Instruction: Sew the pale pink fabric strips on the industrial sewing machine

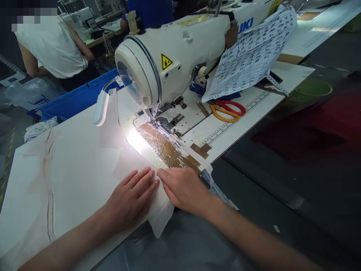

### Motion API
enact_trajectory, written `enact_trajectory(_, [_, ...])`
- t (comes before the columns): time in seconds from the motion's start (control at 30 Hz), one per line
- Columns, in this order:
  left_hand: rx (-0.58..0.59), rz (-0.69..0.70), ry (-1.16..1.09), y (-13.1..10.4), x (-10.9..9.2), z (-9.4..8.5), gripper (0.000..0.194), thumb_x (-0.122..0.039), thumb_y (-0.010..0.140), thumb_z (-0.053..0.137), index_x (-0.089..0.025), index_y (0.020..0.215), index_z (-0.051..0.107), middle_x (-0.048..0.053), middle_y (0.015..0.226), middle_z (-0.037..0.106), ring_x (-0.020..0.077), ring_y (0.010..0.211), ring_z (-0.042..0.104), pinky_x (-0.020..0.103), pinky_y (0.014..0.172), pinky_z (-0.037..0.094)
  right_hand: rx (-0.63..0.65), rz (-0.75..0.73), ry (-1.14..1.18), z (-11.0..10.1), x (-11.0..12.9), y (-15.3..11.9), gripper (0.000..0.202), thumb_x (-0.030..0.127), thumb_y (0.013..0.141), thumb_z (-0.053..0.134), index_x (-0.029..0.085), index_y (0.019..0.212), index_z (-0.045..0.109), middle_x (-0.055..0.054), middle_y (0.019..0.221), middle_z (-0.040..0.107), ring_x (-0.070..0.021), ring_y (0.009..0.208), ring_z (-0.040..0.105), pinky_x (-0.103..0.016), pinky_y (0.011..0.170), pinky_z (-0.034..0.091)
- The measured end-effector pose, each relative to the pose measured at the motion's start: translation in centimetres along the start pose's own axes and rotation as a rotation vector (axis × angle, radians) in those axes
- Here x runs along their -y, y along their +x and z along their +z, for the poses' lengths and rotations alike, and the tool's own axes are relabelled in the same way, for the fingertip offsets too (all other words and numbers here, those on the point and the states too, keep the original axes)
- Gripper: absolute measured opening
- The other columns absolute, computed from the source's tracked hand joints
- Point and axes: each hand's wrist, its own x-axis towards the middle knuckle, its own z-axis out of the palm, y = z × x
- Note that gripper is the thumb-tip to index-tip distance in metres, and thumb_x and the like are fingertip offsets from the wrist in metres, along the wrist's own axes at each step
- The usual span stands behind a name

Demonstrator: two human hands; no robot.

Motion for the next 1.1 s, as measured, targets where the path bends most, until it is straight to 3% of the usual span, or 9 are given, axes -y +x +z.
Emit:
enact_trajectory(0.13, [0.049, -0.021, -0.003, -0.1, 0.0, -0.2, 0.043, -0.025, 0.091, 0.043, -0.013, 0.131, 0.051, 0.013, 0.138, 0.054, 0.0293, 0.133, 0.044, 0.044, 0.105, 0.038, 0.053, -0.056, 0.01, -1.1, -0.7, -1.2, 0.022, 0.015, 0.095, 0.036, 0.019, 0.096, 0.058, -0.003, 0.073, 0.065, -0.0175, 0.063, 0.06, -0.027, 0.055, 0.036])
enact_trajectory(0.37, [0.08, -0.033, -0.024, 0.2, 0.0, -0.2, 0.046, -0.024, 0.091, 0.043, -0.011, 0.134, 0.048, 0.016, 0.139, 0.052, 0.0318, 0.134, 0.043, 0.048, 0.104, 0.038, 0.076, 0.048, 0.106, -1.3, -1.1, -1.6, 0.024, 0.019, 0.098, 0.033, 0.021, 0.098, 0.056, -0.002, 0.074, 0.064, -0.0166, 0.064, 0.061, -0.027, 0.057, 0.038])
enact_trajectory(0.53, [0.088, -0.035, -0.004, 0.4, -0.2, -0.2, 0.046, -0.026, 0.092, 0.043, -0.01, 0.135, 0.047, 0.02, 0.139, 0.05, 0.0367, 0.132, 0.044, 0.052, 0.101, 0.042, -0.054, 0.109, 0.193, -1.0, -1.2, -1.2, 0.02, 0.024, 0.099, 0.035, 0.021, 0.097, 0.054, 0.001, 0.072, 0.062, -0.0151, 0.061, 0.058, -0.027, 0.055, 0.038])
enact_trajectory(0.7, [0.054, -0.026, -0.053, 0.1, -0.1, -0.1, 0.045, -0.024, 0.091, 0.046, -0.009, 0.134, 0.047, 0.023, 0.14, 0.049, 0.0385, 0.133, 0.044, 0.055, 0.102, 0.042, -0.091, 0.106, 0.204, -0.8, -1.3, -1.4, 0.018, 0.023, 0.1, 0.036, 0.021, 0.102, 0.054, 0.001, 0.078, 0.065, -0.0143, 0.066, 0.061, -0.026, 0.058, 0.04])
enact_trajectory(0.77, [0.014, -0.029, -0.104, 0.1, 0.2, -0.1, 0.042, -0.022, 0.091, 0.046, -0.009, 0.13, 0.048, 0.022, 0.138, 0.051, 0.0366, 0.133, 0.043, 0.055, 0.104, 0.041, -0.117, 0.139, 0.179, -1.1, -2.0, -0.9, 0.02, 0.025, 0.099, 0.037, 0.021, 0.105, 0.055, 0.001, 0.081, 0.067, -0.0145, 0.066, 0.062, -0.026, 0.058, 0.041])
enact_trajectory(0.87, [-0.048, -0.055, -0.241, 0.3, 0.8, -0.1, 0.036, -0.018, 0.091, 0.045, -0.011, 0.126, 0.048, 0.018, 0.133, 0.055, 0.0291, 0.132, 0.046, 0.05, 0.108, 0.041, -0.189, 0.254, 0.084, -2.3, -4.6, 0.7, 0.021, 0.03, 0.096, 0.04, 0.022, 0.102, 0.058, 0.003, 0.067, 0.066, -0.0142, 0.051, 0.057, -0.025, 0.051, 0.039])
enact_trajectory(1.0, [-0.126, -0.169, -0.359, 0.5, 1.6, -0.9, 0.035, -0.017, 0.093, 0.043, -0.015, 0.128, 0.043, 0.017, 0.128, 0.056, 0.0232, 0.125, 0.051, 0.042, 0.103, 0.048, -0.348, 0.401, -0.004, -4.3, -7.5, 2.8, 0.032, 0.031, 0.093, 0.042, 0.017, 0.118, 0.054, -0.005, 0.082, 0.07, -0.0181, 0.053, 0.059, -0.027, 0.047, 0.036])
enact_trajectory(1.1, [-0.112, -0.381, -0.174, 0.4, 2.6, -2.1, 0.035, -0.028, 0.093, 0.046, -0.015, 0.125, 0.044, 0.017, 0.121, 0.057, 0.0261, 0.113, 0.056, 0.043, 0.089, 0.055, -0.339, 0.36, 0.028, -4.1, -6.1, 2.9, 0.028, 0.036, 0.094, 0.044, 0.019, 0.113, 0.056, -0.003, 0.082, 0.067, -0.0162, 0.054, 0.058, -0.027, 0.049, 0.039])
